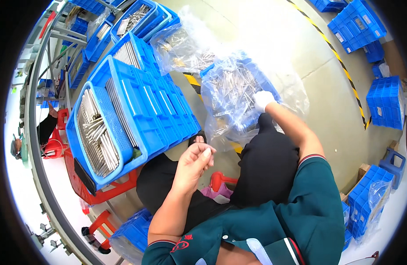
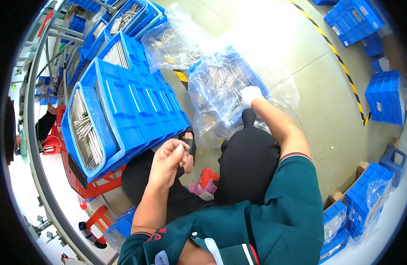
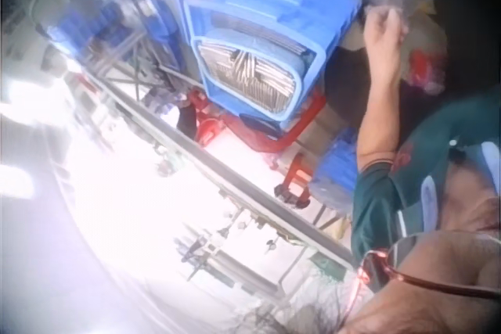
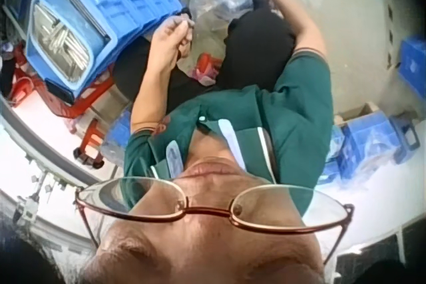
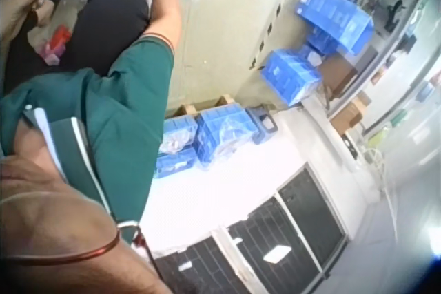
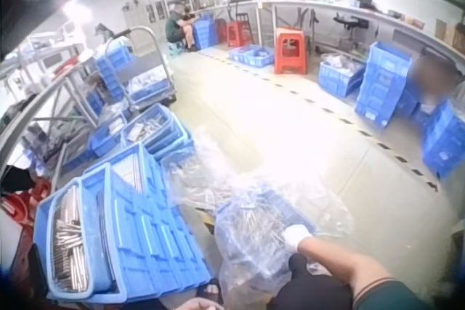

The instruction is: The person sits on the factory floor and repeatedly picks up small bundles of metal rods from a blue crate. They inspect the rods by holding them in their gloved hands and then place them into a plastic bag. This process is repeated continuously throughout the video.

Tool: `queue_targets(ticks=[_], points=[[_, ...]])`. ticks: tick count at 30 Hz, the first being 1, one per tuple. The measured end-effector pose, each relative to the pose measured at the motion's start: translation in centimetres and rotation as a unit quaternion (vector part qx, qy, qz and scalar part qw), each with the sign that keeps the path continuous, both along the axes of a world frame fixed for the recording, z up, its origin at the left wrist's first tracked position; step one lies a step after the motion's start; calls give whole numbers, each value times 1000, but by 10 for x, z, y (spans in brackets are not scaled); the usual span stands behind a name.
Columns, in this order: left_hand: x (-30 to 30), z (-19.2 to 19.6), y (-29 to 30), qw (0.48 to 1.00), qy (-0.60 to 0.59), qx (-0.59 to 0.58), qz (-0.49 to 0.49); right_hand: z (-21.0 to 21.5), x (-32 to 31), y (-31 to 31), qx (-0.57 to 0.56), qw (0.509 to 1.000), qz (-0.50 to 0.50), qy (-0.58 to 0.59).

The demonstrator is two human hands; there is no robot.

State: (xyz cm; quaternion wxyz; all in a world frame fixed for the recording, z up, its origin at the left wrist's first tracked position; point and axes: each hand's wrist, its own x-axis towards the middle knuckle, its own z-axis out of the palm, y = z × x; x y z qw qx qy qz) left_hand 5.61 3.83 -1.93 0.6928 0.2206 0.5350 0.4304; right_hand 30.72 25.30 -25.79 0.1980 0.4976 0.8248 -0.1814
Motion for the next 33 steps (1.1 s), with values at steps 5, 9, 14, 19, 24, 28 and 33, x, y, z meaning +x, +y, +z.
queue_targets(ticks=[5, 9, 14, 19, 24, 28, 33], points=[[1, -7, 4, 999, 24, -21, -18, -100, -6, 23, -42, 976, -178, 117], [-5, -6, 8, 997, 29, -68, -9, -110, -33, 43, -94, 954, -266, 106], [-15, -13, 10, 995, 28, -92, 1, -108, -69, 59, -21, 969, -245, -14], [-18, -13, 19, 995, 30, -97, -8, -126, -85, 65, 59, 960, -274, -8], [-23, -17, 21, 995, 29, -92, -7, -138, -82, 67, 53, 960, -276, -13], [-25, -17, 19, 996, 17, -88, -1, -141, -78, 64, 46, 966, -254, -31], [-23, -10, 10, 995, 13, -91, 24, -139, -79, 67, -1, 998, -53, -15]])
